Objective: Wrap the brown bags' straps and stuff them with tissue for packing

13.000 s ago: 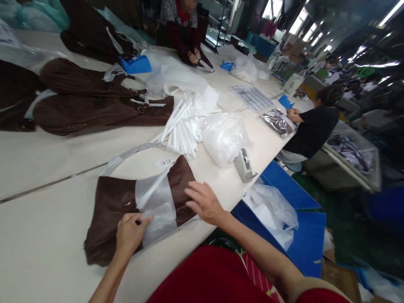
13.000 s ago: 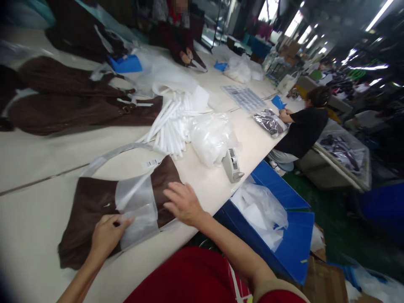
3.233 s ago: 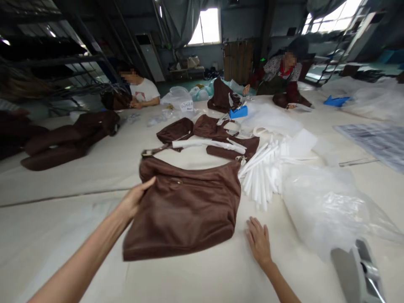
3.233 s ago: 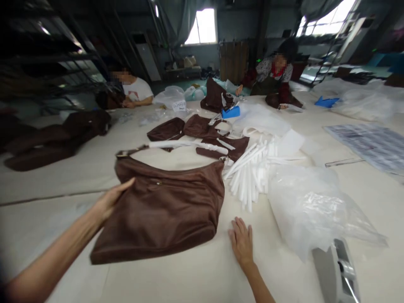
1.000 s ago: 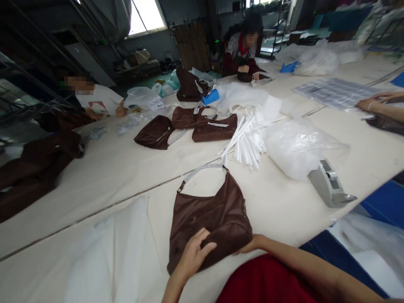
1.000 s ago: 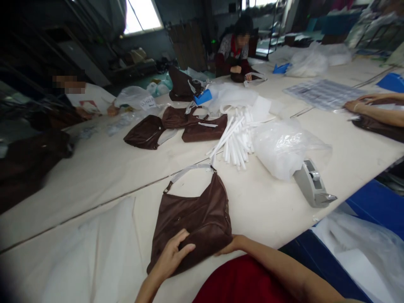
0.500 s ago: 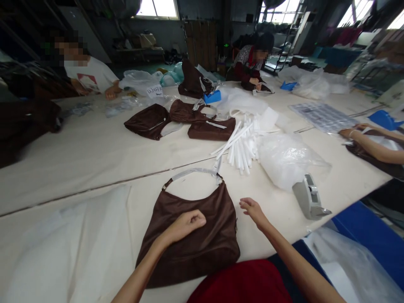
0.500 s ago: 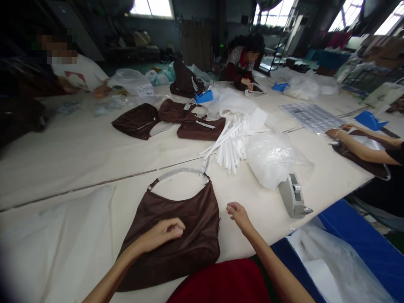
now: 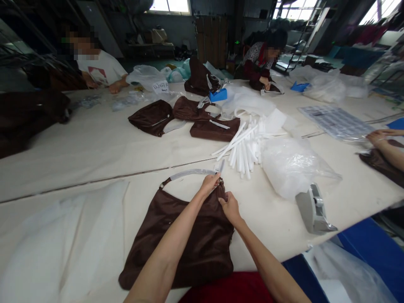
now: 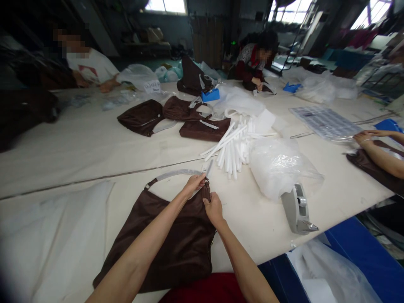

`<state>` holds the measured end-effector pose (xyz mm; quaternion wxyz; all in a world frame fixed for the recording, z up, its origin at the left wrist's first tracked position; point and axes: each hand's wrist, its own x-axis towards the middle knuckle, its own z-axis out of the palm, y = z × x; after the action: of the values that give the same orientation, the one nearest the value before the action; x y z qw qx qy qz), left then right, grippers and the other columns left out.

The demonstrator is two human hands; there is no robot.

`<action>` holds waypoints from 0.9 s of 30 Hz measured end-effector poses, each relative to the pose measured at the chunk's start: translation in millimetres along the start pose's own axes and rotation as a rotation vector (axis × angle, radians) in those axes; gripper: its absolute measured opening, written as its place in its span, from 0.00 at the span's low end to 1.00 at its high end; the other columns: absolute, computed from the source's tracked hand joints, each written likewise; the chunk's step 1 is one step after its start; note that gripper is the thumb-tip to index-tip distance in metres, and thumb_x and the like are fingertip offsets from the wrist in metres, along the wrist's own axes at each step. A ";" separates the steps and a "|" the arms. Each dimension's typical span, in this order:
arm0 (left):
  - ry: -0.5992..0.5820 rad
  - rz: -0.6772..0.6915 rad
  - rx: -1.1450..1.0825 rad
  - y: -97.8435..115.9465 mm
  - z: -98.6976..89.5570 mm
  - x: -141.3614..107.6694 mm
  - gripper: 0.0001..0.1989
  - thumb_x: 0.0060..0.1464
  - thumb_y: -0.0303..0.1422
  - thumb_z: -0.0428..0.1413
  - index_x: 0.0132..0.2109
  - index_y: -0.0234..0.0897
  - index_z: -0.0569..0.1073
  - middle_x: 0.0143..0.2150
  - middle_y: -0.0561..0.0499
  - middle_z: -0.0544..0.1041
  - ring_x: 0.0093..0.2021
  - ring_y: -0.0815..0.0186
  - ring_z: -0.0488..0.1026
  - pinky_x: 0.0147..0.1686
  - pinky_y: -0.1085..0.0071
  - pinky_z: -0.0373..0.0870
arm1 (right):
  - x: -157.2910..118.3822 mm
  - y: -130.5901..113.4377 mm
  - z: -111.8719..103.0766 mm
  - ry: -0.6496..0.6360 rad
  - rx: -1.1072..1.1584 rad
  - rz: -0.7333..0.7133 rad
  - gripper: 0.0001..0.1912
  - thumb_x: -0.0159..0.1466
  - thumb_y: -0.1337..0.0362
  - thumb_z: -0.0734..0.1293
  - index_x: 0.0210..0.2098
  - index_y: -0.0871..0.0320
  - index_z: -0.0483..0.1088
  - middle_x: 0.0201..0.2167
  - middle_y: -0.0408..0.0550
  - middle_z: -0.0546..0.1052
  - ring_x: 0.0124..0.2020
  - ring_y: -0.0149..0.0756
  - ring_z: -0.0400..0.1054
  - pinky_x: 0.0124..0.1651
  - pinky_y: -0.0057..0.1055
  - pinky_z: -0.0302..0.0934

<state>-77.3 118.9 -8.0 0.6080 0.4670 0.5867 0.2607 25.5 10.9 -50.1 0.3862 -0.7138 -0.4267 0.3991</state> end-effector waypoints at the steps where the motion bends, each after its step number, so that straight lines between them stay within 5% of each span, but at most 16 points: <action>1: 0.008 -0.019 -0.031 2.6 2.0 2.7 0.26 0.46 0.57 0.57 0.29 0.35 0.70 0.27 0.47 0.74 0.29 0.65 0.70 0.32 0.69 0.66 | -4.8 -2.2 0.4 0.021 -0.045 -0.065 0.08 0.56 0.59 0.65 0.30 0.52 0.61 0.29 0.43 0.70 0.32 0.39 0.64 0.39 0.36 0.59; 6: -0.062 -0.030 -0.163 16.2 -7.9 -8.1 0.31 0.45 0.60 0.55 0.37 0.33 0.76 0.34 0.44 0.78 0.33 0.62 0.73 0.36 0.66 0.68 | -23.4 -8.5 2.0 0.025 -0.069 -0.200 0.05 0.60 0.59 0.62 0.35 0.53 0.63 0.34 0.46 0.70 0.36 0.40 0.65 0.42 0.37 0.60; 10: -0.189 0.165 -0.099 23.6 -29.1 -31.5 0.32 0.49 0.57 0.55 0.49 0.35 0.77 0.44 0.42 0.80 0.47 0.55 0.74 0.50 0.61 0.66 | -30.5 -7.9 -2.5 -0.022 0.078 -0.162 0.08 0.59 0.57 0.65 0.36 0.53 0.64 0.34 0.46 0.71 0.37 0.39 0.65 0.45 0.37 0.62; 15: -0.245 0.356 0.163 30.0 -46.0 -45.0 0.29 0.50 0.53 0.58 0.52 0.39 0.78 0.55 0.45 0.77 0.57 0.50 0.70 0.59 0.62 0.59 | -18.2 -24.9 -14.9 -0.172 0.312 -0.067 0.20 0.55 0.52 0.71 0.43 0.54 0.66 0.41 0.48 0.75 0.44 0.41 0.67 0.49 0.37 0.62; 20: -0.228 0.431 0.194 34.9 -61.2 -44.7 0.30 0.48 0.49 0.60 0.56 0.42 0.75 0.46 0.50 0.81 0.49 0.54 0.74 0.52 0.68 0.64 | 1.6 -51.9 -24.0 -0.344 0.402 0.005 0.27 0.55 0.45 0.69 0.49 0.54 0.70 0.36 0.46 0.75 0.40 0.41 0.68 0.45 0.36 0.63; 27: -0.315 0.472 0.296 29.1 -85.2 -48.6 0.33 0.39 0.45 0.66 0.55 0.41 0.75 0.32 0.53 0.78 0.38 0.58 0.73 0.45 0.71 0.64 | -2.1 -56.0 -22.9 -0.396 0.415 -0.059 0.26 0.53 0.50 0.73 0.48 0.54 0.72 0.29 0.41 0.71 0.34 0.35 0.64 0.42 0.33 0.60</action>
<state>-160.6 111.6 50.9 0.5395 0.7083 0.3923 0.2311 28.6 23.0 9.2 0.4448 -0.5148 -0.4236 0.5980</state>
